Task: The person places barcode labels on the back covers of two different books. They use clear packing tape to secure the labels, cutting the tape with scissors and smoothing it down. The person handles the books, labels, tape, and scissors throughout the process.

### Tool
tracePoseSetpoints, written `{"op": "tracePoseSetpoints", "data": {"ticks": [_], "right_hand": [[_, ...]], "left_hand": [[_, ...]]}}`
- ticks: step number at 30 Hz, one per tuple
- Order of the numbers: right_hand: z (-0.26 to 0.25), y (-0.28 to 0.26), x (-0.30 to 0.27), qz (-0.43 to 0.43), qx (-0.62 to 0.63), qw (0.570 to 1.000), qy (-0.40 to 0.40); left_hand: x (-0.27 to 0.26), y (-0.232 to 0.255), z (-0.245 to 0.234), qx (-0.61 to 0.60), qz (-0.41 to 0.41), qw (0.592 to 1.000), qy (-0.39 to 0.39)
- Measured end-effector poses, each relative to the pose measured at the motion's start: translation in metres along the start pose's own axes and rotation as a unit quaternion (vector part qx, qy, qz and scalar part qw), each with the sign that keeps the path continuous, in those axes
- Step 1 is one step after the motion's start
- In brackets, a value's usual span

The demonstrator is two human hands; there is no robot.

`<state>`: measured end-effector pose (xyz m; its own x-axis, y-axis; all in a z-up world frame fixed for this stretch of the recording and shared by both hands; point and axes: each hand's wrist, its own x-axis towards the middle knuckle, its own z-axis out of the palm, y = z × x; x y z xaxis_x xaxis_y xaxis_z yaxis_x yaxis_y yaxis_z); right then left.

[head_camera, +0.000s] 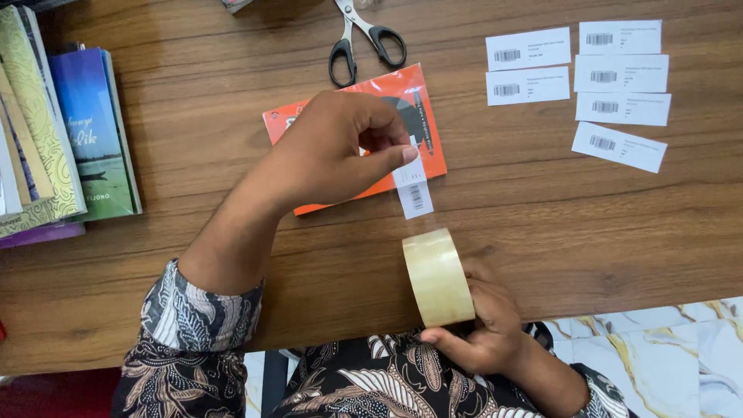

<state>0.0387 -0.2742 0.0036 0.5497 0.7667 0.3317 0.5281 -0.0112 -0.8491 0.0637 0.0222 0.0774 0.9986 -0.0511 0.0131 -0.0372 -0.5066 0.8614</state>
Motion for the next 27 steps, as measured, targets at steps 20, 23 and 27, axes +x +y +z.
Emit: {"op": "tracePoseSetpoints", "data": {"ticks": [20,23,27], "right_hand": [[-0.002,0.041,-0.053,0.151,0.077,0.985,0.021],[-0.002,0.039,-0.048,0.144,0.084,0.986,0.024],[-0.005,0.028,-0.023,0.089,0.043,0.995,0.030]], "left_hand": [[0.019,-0.025,0.011,0.146,-0.144,0.979,-0.015],[0.019,-0.041,0.015,0.164,-0.087,0.982,0.022],[0.020,-0.040,0.017,0.160,-0.074,0.983,0.052]]}}
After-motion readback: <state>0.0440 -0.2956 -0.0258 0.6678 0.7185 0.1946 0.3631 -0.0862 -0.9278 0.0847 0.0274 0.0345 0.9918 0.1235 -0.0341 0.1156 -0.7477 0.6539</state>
